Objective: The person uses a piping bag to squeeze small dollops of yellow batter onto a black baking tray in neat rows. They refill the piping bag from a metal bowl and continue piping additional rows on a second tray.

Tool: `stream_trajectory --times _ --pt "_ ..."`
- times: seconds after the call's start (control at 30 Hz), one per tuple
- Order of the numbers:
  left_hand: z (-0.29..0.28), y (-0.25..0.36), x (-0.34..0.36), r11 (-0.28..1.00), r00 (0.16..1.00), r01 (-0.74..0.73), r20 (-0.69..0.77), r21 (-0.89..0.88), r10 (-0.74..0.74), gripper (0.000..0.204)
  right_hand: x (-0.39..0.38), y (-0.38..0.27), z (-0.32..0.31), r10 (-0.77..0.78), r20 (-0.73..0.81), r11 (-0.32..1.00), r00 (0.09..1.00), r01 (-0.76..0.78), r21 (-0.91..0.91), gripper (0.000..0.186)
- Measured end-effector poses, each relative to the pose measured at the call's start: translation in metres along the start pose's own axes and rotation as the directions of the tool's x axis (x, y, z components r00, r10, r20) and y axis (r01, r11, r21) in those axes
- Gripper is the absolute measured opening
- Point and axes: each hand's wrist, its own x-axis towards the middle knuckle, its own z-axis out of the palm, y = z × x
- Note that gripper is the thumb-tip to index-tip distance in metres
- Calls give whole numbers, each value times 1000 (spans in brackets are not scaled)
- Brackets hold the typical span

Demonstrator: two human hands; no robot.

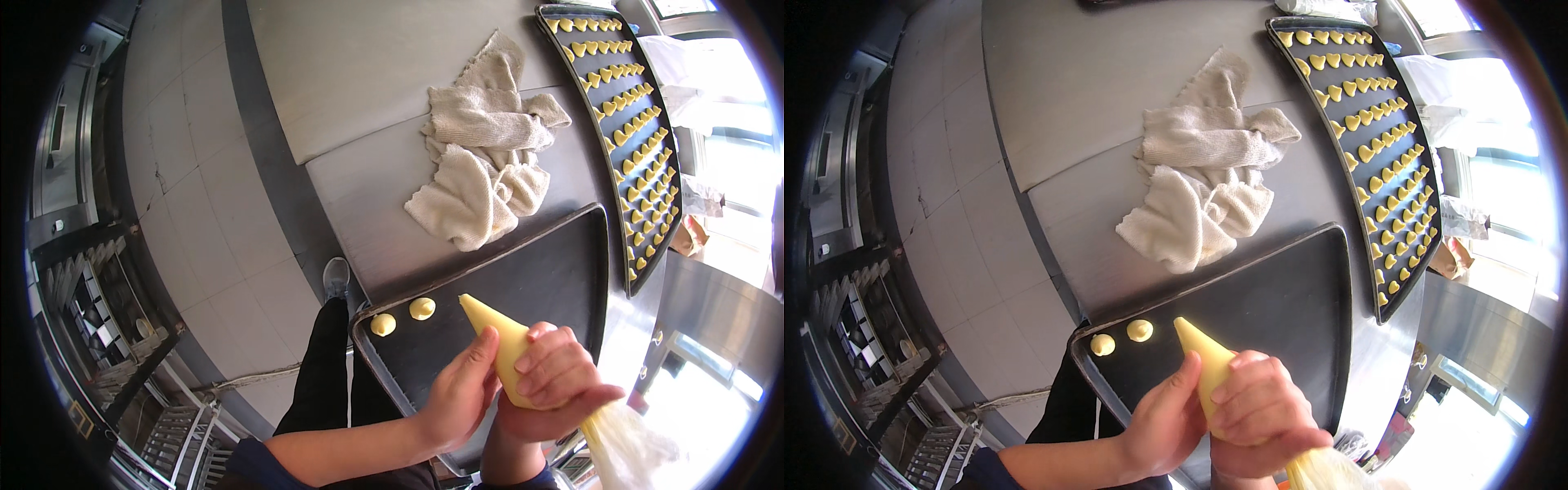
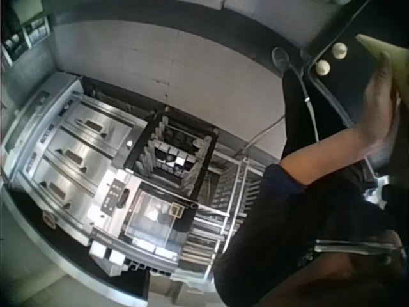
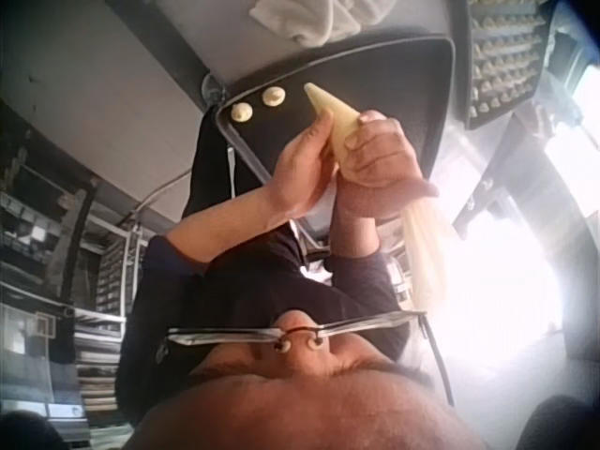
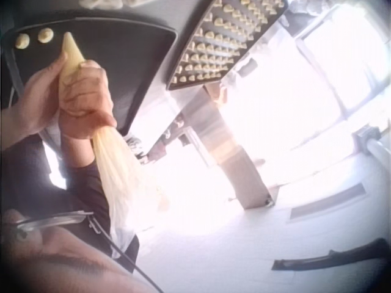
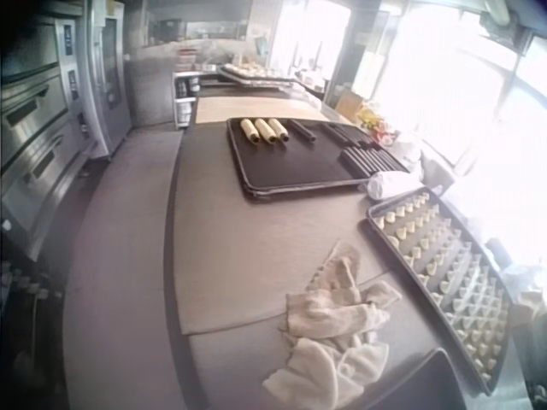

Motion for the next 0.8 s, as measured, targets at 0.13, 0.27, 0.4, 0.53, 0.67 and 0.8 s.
stream_trajectory --times 0.13,0.27,0.4,0.53,0.67,0.8 --pt "-7 2 8 1000 999 13 -40 15 -13 54 -1 17 -2 -8 -30 1000 1000 8 -9 76" --pt "-7 0 10 1000 999 14 -53 9 -13 53 -2 16 -3 19 -58 1000 998 -20 -11 75" --pt "-7 -1 10 1000 1000 -8 -6 -6 8 53 -1 15 -5 8 -38 1000 999 -9 -16 75" --pt "-6 -2 9 1000 999 27 -46 13 -26 54 -4 14 -7 37 -70 999 997 -37 -1 78" --pt "-4 -3 8 999 997 26 -79 25 -24 55 -4 14 -9 49 -71 999 996 -48 17 80" --pt "1 -2 9 1000 998 9 -65 12 -8 55 1 11 -7 7 -38 1000 999 -6 12 75"
